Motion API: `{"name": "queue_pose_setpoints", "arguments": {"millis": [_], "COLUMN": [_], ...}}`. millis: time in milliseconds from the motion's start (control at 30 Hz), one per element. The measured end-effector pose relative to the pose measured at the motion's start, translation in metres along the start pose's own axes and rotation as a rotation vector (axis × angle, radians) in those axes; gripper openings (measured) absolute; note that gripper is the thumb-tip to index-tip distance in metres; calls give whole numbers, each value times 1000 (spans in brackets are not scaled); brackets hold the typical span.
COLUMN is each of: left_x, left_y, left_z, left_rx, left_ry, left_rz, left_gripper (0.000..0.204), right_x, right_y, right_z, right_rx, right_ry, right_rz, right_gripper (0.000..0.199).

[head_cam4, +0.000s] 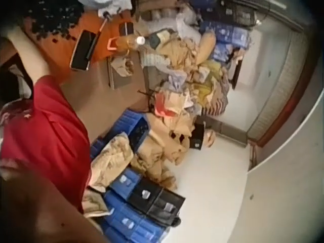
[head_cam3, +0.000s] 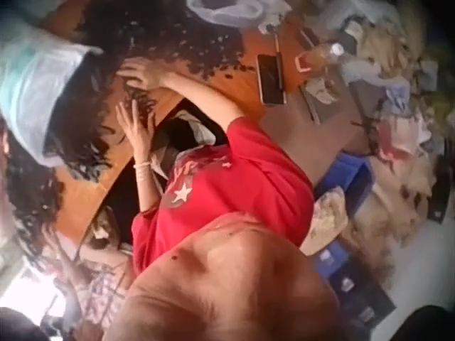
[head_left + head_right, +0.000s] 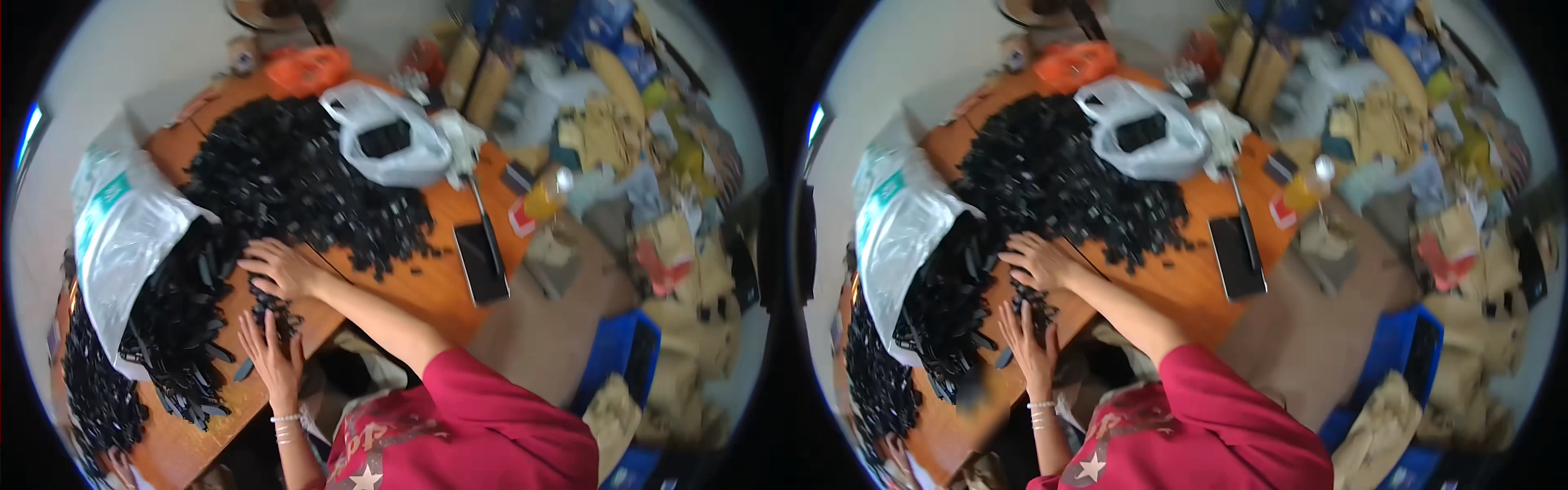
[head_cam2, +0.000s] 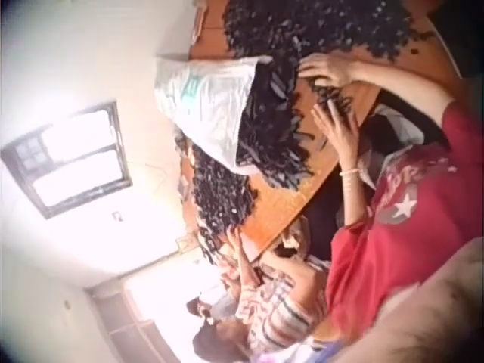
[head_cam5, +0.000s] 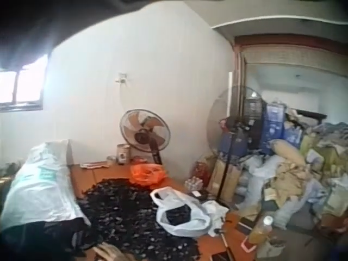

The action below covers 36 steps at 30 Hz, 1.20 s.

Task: Assemble small black plastic components by hand and tap them into position using a small hammer.

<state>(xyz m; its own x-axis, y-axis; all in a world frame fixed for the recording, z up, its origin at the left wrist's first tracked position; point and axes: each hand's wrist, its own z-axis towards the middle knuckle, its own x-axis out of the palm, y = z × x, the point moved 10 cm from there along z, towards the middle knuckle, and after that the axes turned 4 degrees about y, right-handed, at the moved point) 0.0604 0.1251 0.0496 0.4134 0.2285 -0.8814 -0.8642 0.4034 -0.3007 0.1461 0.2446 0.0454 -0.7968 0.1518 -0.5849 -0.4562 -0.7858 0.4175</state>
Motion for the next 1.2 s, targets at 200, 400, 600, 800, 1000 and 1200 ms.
{"name": "queue_pose_setpoints", "arguments": {"millis": [200,400,600,800,1000,1200], "left_x": [-5,7,8,-3,-10,-25], "left_y": [29,28,20,42,41,55], "left_z": [-7,-12,-14,-32,-32,-51], "left_rx": [-112,-110,-92,-208,-187,-187], "left_ry": [-88,-30,-25,-47,-93,-208], "left_rz": [138,114,121,85,60,33], "left_gripper": [76,75,85,88,90,87], "right_x": [10,18,-69,-160,-206,-153], "right_y": [10,4,17,21,-27,-16], "right_z": [16,-1,-34,-109,-148,-100], "right_rx": [-16,-36,168,500,759,532], "right_ry": [-102,-60,-402,-366,-140,-82], "right_rz": [119,10,86,-212,-333,-240], "right_gripper": [38,31,27,14,11,9]}}
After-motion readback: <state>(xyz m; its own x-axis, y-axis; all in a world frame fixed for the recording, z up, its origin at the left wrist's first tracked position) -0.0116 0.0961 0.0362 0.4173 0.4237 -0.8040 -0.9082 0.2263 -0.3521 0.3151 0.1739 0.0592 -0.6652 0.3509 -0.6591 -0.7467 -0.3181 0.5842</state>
